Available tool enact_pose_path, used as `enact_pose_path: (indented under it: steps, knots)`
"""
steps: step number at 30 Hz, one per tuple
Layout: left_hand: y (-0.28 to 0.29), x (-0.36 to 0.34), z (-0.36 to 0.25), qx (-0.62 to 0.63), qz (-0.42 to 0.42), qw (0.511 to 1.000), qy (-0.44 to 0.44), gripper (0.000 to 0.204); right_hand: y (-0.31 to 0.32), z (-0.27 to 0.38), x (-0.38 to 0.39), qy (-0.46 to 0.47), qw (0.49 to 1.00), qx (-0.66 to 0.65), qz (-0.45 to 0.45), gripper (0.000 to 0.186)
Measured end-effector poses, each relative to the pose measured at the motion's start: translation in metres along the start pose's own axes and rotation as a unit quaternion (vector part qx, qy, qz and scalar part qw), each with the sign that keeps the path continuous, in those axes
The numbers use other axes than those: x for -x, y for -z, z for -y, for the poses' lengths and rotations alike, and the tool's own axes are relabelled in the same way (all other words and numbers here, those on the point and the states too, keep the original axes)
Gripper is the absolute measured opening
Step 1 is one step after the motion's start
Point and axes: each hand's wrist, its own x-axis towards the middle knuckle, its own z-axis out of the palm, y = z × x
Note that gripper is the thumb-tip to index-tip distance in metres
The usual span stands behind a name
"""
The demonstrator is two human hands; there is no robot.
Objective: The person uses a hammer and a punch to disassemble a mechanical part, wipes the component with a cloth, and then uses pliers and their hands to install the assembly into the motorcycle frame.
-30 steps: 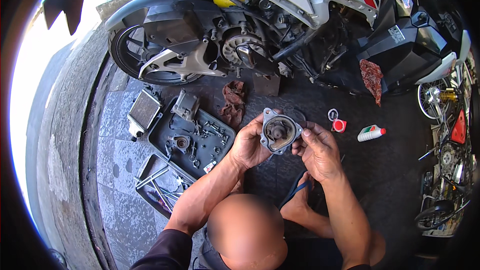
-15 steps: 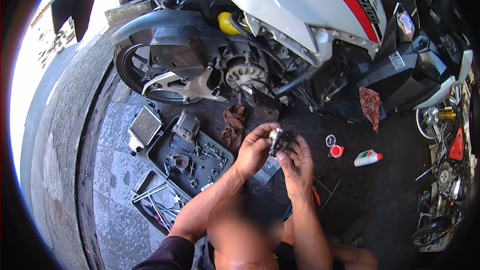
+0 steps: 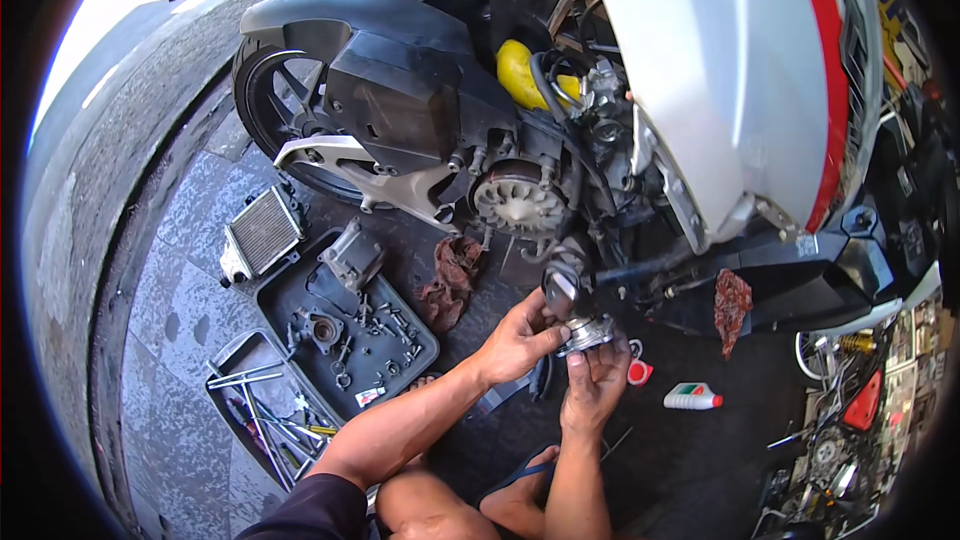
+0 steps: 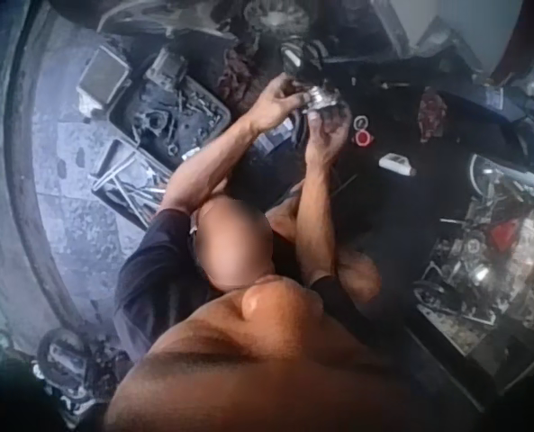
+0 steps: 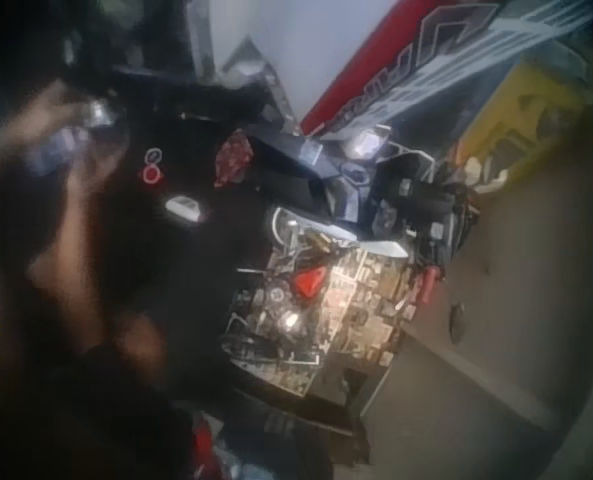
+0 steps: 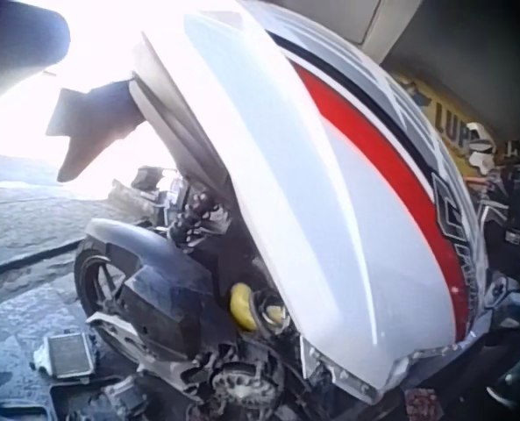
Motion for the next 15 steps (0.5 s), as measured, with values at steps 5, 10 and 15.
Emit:
enact_pose_path:
  steps: [5, 10, 15]
  knots:
    - [0.008, -0.036, -0.004, -0.038, -0.004, 0.999, -0.021, 0.038, 0.004, -0.029, -0.013, -0.018, 0.998, 0.003, -0.067, 0.052]
    - [0.019, -0.063, 0.012, 0.064, 0.013, 0.995, 0.076, 0.029, -0.014, -0.021, -0.028, -0.005, 0.995, 0.010, -0.095, 0.040]
    - [0.016, -0.058, 0.019, 0.095, -0.031, 0.991, 0.087, 0.021, 0.007, -0.021, -0.021, -0.004, 0.992, 0.064, -0.108, 0.041]
